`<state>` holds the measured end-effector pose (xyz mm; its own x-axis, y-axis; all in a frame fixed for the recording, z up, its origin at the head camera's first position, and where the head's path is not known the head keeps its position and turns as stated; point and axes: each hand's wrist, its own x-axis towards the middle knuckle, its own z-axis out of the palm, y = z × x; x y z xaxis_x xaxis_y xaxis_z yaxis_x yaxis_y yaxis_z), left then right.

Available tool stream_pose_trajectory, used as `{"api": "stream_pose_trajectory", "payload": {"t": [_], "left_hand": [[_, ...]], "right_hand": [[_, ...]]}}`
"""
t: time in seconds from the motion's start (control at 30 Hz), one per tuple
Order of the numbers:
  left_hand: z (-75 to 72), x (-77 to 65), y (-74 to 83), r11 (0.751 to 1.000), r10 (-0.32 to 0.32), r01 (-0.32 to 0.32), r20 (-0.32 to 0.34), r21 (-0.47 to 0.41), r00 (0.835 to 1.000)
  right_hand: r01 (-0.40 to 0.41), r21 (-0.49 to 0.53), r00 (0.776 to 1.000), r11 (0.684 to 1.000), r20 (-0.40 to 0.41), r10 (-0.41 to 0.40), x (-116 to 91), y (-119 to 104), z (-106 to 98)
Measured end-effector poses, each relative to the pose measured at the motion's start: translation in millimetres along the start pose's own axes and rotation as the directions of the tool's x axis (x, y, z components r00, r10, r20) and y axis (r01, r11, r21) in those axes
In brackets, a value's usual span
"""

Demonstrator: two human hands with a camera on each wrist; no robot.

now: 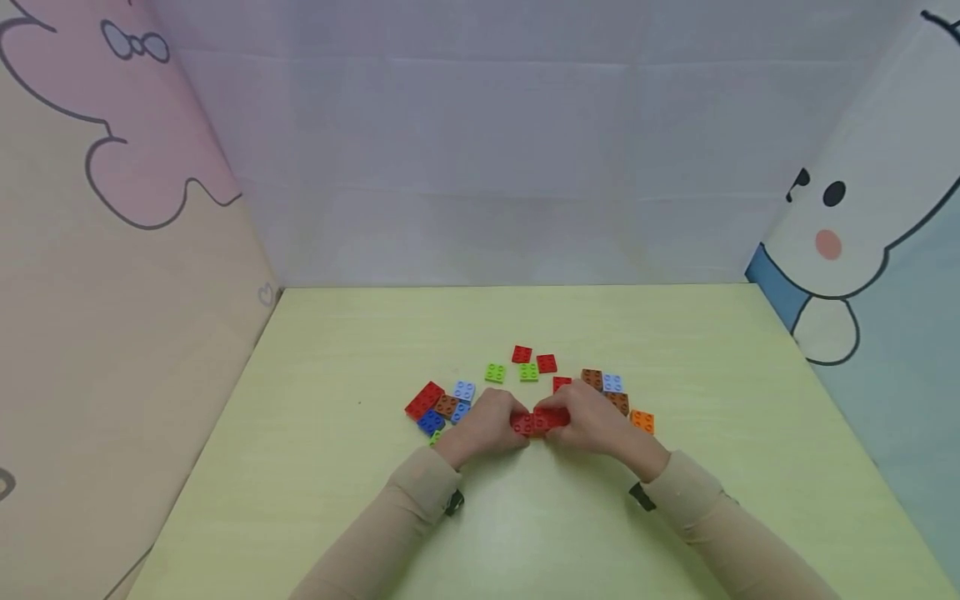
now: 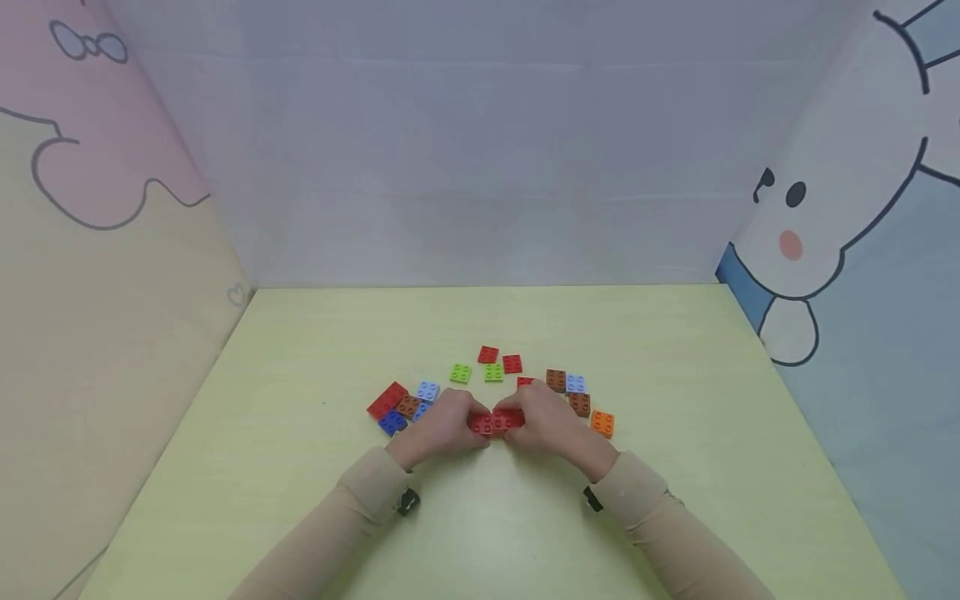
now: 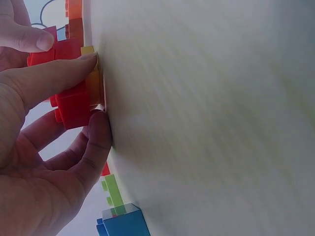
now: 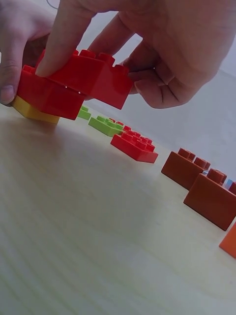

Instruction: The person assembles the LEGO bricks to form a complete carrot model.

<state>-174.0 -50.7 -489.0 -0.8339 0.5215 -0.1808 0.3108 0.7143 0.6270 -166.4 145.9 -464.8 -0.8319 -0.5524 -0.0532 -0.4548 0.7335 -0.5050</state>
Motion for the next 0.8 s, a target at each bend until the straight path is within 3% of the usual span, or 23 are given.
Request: {"api": "stream_pose_trajectory", "payload": {"t": [0.23,0.8], "left_hand": [[0.6,0.6,-1.3,0.999,-0.004,0.004,0.013,-0.036,1.0],[6.6,0.2,-4.8,1.0,-0.004,0.004,-0.014,-0.024,1.0]], "right_hand": [[-0.026,0.037,1.0,0.999,0.014,0.026,0.8,0.7,-1.3],[-0.026,0.026,1.0,0.999,0.003,0.026,0.8,1.1,3.3]]}}
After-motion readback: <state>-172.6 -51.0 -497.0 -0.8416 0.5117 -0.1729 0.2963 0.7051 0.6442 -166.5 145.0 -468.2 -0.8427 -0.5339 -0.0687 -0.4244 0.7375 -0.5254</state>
